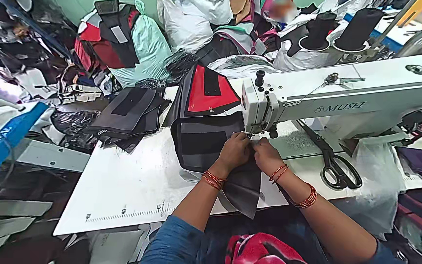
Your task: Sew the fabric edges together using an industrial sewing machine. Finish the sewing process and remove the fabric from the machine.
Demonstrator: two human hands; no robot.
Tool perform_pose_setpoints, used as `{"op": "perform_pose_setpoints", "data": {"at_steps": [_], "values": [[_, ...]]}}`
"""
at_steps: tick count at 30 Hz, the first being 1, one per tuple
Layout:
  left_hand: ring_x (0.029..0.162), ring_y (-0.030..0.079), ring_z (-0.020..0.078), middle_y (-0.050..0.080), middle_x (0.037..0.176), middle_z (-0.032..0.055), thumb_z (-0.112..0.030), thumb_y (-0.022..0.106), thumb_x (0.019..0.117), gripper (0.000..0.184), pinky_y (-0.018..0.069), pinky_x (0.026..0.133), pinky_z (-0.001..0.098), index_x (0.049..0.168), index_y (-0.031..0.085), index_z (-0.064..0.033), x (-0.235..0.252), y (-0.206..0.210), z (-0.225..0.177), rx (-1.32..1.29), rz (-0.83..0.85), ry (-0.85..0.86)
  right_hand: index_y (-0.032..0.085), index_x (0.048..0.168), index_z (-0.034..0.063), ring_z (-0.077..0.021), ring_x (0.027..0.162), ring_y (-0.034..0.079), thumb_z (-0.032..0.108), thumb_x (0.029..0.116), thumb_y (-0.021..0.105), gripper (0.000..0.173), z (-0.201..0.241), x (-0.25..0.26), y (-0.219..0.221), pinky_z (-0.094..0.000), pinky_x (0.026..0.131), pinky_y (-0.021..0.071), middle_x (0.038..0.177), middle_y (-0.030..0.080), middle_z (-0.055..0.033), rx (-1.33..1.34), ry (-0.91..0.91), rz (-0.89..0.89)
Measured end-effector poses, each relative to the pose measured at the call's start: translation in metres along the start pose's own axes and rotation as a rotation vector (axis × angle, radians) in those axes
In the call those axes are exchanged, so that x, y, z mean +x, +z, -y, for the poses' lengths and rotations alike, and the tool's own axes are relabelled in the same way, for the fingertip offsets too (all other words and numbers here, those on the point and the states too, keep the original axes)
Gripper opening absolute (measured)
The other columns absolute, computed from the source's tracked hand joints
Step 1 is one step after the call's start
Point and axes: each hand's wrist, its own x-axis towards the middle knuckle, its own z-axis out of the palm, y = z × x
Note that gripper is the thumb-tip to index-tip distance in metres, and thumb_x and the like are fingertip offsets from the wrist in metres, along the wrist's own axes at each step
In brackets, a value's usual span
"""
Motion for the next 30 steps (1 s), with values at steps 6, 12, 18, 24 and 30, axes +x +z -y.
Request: {"op": "perform_pose_setpoints", "data": {"at_steps": [6, 12, 18, 24, 30], "values": [[0.144, 0.047, 0.0331, 0.058, 0.146, 0.0184, -0.02, 0.051, 0.1047, 0.035, 0.0312, 0.122, 0.0485, 0.129, 0.07, -0.0025, -0.024, -0.037, -0.045, -0.152, 0.363, -0.32, 0.053, 0.149, 0.0042, -0.036, 0.115, 0.064, 0.009, 0.1046, 0.046, 0.045, -0.028, -0.025, 0.016, -0.0468, 0.102, 0.0489, 0.127, 0.063, -0.0249, 0.12, -0.073, -0.195], [0.15, 0.038, 0.0364, 0.049, 0.155, 0.0162, -0.039, 0.063, 0.1001, 0.056, 0.0193, 0.124, 0.0613, 0.149, 0.055, -0.0118, -0.055, -0.032, -0.074, -0.062, 0.383, -0.373, 0.061, 0.141, 0.0013, -0.0337, 0.101, 0.067, 0.008, 0.1035, 0.048, 0.04, -0.038, -0.047, 0.028, -0.0434, 0.094, 0.0517, 0.116, 0.067, -0.0247, 0.214, -0.031, -0.297], [0.143, 0.043, 0.0402, 0.051, 0.151, 0.0166, -0.03, 0.052, 0.1067, 0.043, 0.0295, 0.116, 0.063, 0.147, 0.058, -0.0171, -0.035, -0.028, -0.082, 0.072, 0.407, -0.415, 0.063, 0.137, 0.0008, -0.0263, 0.097, 0.064, 0.004, 0.0992, 0.052, 0.04, -0.035, -0.047, 0.028, -0.0365, 0.091, 0.0497, 0.11, 0.067, -0.0215, 0.378, -0.016, -0.213], [0.137, 0.047, 0.0394, 0.062, 0.138, 0.0152, -0.029, 0.049, 0.1084, 0.035, 0.0302, 0.114, 0.0612, 0.134, 0.07, -0.0175, -0.042, -0.026, -0.073, -0.135, 0.234, -0.479, 0.056, 0.143, -0.0017, -0.0233, 0.099, 0.063, 0.001, 0.0973, 0.051, 0.046, -0.04, -0.041, 0.03, -0.033, 0.091, 0.0498, 0.116, 0.066, -0.0218, 0.5, -0.08, -0.128], [0.132, 0.049, 0.0382, 0.063, 0.131, 0.0147, -0.029, 0.048, 0.1086, 0.035, 0.0324, 0.11, 0.0609, 0.132, 0.071, -0.0193, -0.044, -0.031, -0.062, -0.281, 0.197, -0.502, 0.056, 0.145, 0.0031, -0.0236, 0.092, 0.062, 0.003, 0.0943, 0.053, 0.051, -0.038, -0.042, 0.027, -0.0353, 0.085, 0.05, 0.112, 0.064, -0.0202, 0.387, -0.052, -0.109]]}}
